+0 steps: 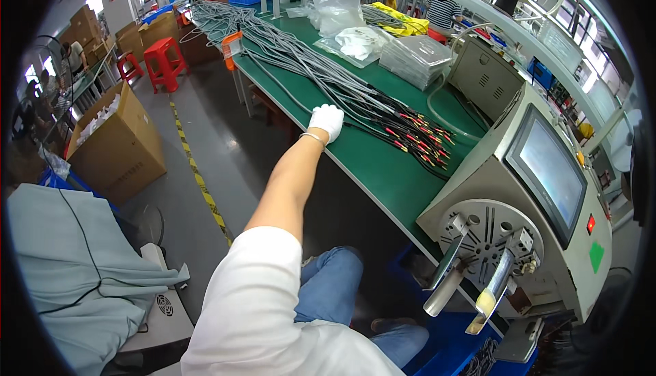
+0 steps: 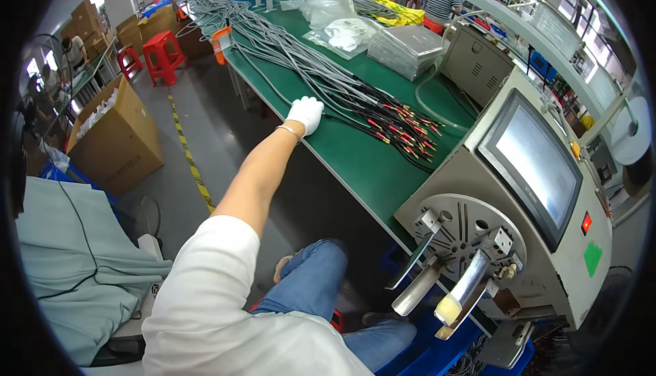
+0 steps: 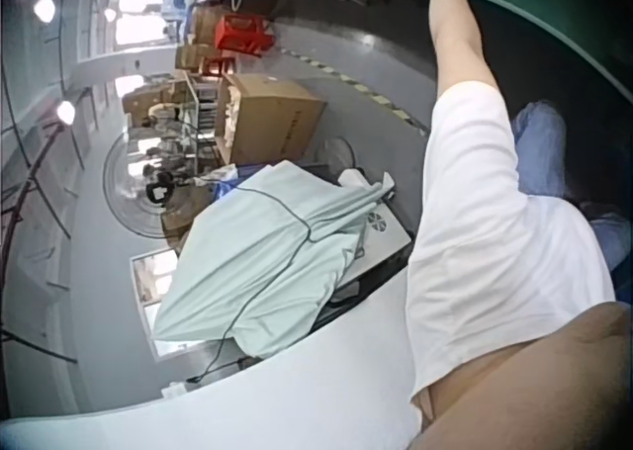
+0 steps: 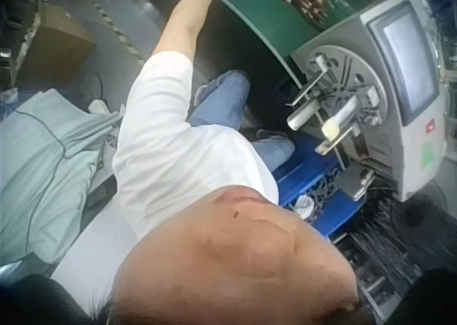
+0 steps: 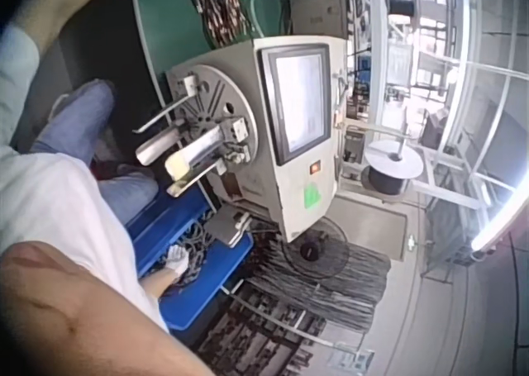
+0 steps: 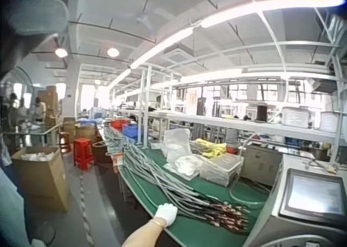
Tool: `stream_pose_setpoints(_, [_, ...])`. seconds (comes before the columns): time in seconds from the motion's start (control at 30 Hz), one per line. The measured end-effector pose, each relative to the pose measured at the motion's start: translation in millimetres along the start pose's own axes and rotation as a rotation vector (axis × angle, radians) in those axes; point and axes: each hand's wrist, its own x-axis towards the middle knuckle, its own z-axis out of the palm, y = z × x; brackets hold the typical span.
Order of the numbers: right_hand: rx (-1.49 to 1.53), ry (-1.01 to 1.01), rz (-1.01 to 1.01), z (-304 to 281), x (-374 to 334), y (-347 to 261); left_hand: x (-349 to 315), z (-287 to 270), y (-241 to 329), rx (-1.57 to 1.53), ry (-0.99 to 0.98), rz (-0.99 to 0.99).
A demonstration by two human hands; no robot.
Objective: Use an industrial coiling machine to wind cables and secure them with tape.
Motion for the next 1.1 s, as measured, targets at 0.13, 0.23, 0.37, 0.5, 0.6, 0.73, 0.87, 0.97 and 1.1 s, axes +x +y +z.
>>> stream_pose_setpoints(0.13, [0.049, -0.022, -0.076, -10, -9, -35, -32, -47, 14, -0.455, 0.233, -0.179])
stream_pose_setpoints(0.23, [-0.003, -0.113, -0.192, -5, -27, -75, -40, -104, 24, -0.796, 0.49, -0.202])
stream_pose_setpoints(0.37, [0.045, 0.14, -0.54, 70, -99, -107, -64, -228, 85, -1.024, 0.746, 0.121])
stream_pose_setpoints(0.5, [0.017, 0.093, -0.773, 111, -158, -118, -99, -308, 169, -1.269, 0.641, 0.627])
stream_pose_setpoints(0.6, [-0.08, -0.224, -0.86, 119, -143, -132, -140, -342, 198, -1.199, 0.494, 1.053])
stream_pose_setpoints(0.73, [-0.136, -0.218, -1.024, 126, -155, -154, -182, -368, 238, -0.704, -0.179, 1.606])
stream_pose_setpoints(0.87, [-0.147, -0.22, -1.113, 127, -190, -167, -199, -357, 260, -0.314, -0.316, 1.66])
stream_pose_setpoints(0.97, [-0.176, -0.19, -1.169, 131, -209, -166, -200, -365, 264, -0.177, -0.304, 1.568])
stream_pose_setpoints(1.1, [-0.193, -0.218, -1.223, 155, -236, -160, -192, -365, 265, -0.105, -0.297, 1.445])
